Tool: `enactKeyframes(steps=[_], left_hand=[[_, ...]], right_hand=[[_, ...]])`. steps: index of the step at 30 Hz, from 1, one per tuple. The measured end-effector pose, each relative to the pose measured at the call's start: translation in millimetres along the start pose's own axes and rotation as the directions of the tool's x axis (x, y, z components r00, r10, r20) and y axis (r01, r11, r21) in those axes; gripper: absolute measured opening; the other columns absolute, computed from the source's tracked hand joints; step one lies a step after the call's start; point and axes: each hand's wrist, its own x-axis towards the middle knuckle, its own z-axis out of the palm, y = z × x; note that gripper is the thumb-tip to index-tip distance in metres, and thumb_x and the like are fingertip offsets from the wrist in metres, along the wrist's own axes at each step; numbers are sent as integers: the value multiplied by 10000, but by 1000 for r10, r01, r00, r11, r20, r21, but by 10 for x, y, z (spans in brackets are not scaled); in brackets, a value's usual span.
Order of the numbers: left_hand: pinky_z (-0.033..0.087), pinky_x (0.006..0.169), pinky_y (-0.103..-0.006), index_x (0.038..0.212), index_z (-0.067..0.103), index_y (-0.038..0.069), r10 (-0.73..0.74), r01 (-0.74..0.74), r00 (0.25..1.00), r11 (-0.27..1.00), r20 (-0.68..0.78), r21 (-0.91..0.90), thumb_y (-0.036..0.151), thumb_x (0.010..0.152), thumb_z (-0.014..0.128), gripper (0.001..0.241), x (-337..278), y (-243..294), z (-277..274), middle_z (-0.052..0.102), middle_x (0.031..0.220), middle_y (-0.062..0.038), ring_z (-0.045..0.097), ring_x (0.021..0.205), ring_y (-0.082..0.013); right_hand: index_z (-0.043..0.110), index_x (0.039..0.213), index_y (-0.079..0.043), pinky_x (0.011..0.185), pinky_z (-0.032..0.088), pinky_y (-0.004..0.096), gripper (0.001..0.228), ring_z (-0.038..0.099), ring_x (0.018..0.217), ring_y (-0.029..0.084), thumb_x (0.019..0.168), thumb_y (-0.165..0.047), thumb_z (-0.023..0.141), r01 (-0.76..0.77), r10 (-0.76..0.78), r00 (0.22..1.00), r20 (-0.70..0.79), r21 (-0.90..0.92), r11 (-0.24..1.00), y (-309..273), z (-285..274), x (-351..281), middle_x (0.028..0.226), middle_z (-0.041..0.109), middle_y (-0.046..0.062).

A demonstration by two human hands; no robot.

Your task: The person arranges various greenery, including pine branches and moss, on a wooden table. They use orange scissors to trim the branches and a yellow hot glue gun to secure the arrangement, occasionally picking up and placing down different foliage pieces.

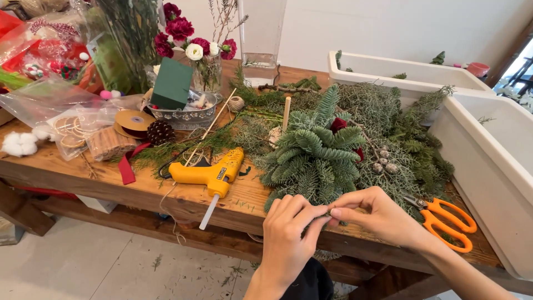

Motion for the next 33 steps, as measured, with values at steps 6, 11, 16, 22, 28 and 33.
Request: enactKeyframes(steps=[6,11,16,22,28,33], left_hand=[[323,627,-328,907,707,113,92,-93,994,995,57,24,157,891,790,95,37,-12,-15,499,752,-7,460,703,-200],[321,632,-352,843,662,110,60,-62,997,997,52,38,139,927,743,120,15,-31,33,502,749,-13,449,696,-222],[333,671,-334,780,664,100,-11,10,1000,1000,29,4,101,911,719,142,65,-223,92,591,717,-13,489,682,-169],[453,831,-364,1040,752,152,-325,284,929,933,177,222,283,956,639,193,204,-744,325,711,904,16,605,861,-159],[405,744,-408,938,764,56,-160,73,972,903,173,423,141,921,654,141,371,-849,665,709,854,-78,586,813,-257],[366,671,-338,793,700,38,-67,-10,989,862,134,506,82,840,680,68,448,-896,746,575,673,-67,514,674,-204]], right_hand=[[863,783,55,721,458,354,163,609,665,198,808,-87,788,-243,242,970,37,257,935,172,-100,67,729,799,140],[852,817,119,735,528,369,151,673,685,275,758,-14,811,-289,328,942,-62,340,895,322,-74,116,733,803,238],[776,930,89,795,537,416,106,642,751,314,873,40,701,-280,426,864,-268,446,850,94,-282,113,822,751,248],[721,778,-31,1022,467,407,292,701,908,192,939,-274,709,-236,187,752,-632,7,972,-206,-562,170,868,779,119],[740,1044,-85,662,436,228,205,602,756,87,1012,-240,610,-27,-109,761,-639,-199,980,-286,-614,433,969,758,53],[645,1292,-41,1016,487,447,297,640,1132,270,1033,-179,600,265,-360,790,-496,-253,930,-354,-718,728,1151,695,197]])
